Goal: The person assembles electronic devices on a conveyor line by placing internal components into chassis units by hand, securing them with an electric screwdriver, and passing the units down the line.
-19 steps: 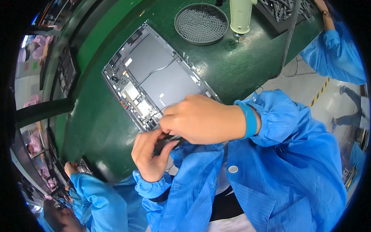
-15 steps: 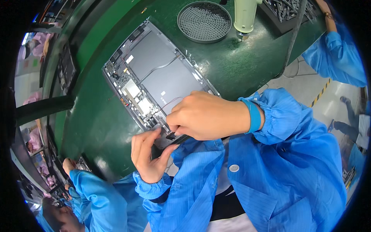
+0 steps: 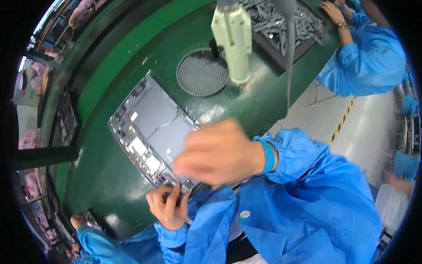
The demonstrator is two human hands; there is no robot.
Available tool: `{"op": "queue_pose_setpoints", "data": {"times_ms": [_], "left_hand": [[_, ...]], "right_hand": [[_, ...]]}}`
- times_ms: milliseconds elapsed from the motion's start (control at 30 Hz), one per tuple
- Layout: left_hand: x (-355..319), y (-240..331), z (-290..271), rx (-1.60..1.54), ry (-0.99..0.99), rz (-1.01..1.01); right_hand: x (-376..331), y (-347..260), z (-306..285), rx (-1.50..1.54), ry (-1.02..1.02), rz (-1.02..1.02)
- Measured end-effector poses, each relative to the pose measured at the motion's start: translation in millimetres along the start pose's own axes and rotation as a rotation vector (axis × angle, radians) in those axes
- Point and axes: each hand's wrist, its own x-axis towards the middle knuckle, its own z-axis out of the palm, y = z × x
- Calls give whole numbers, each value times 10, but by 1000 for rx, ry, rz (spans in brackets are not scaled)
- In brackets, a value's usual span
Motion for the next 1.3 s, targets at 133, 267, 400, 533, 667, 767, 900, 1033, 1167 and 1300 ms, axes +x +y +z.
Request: {"op": "queue_pose_setpoints", "data": {"times_ms": [133, 267, 400, 533, 667, 767, 900, 1033, 1167, 1300], "left_hand": [[67, 27, 28, -14, -14, 11], [163, 13, 45, -33, -43, 33], [101, 54, 36, 7, -31, 0], [22, 84, 85, 23, 0, -82], [-8, 76, 116, -14, 9, -155], [9, 84, 95, 7, -6, -129], [-5, 76, 97, -4, -5, -141], [5, 92, 97, -6, -19, -159], [25, 100, 103, 11, -25, -141], [48, 126, 117, 13, -12, -146]], "right_hand": [[-38, 563, -314, -246, 916, -13], [78, 726, -441, 435, 719, 545], [98, 808, -688, 621, 457, 785], [318, 807, -662, 674, 629, 694], [335, 863, -461, 726, 668, 647], [286, 872, -413, 707, 654, 649], [242, 858, -397, 706, 639, 663], [228, 848, -371, 736, 603, 697], [215, 883, -344, 791, 678, 671], [175, 875, -360, 718, 637, 690]]}}
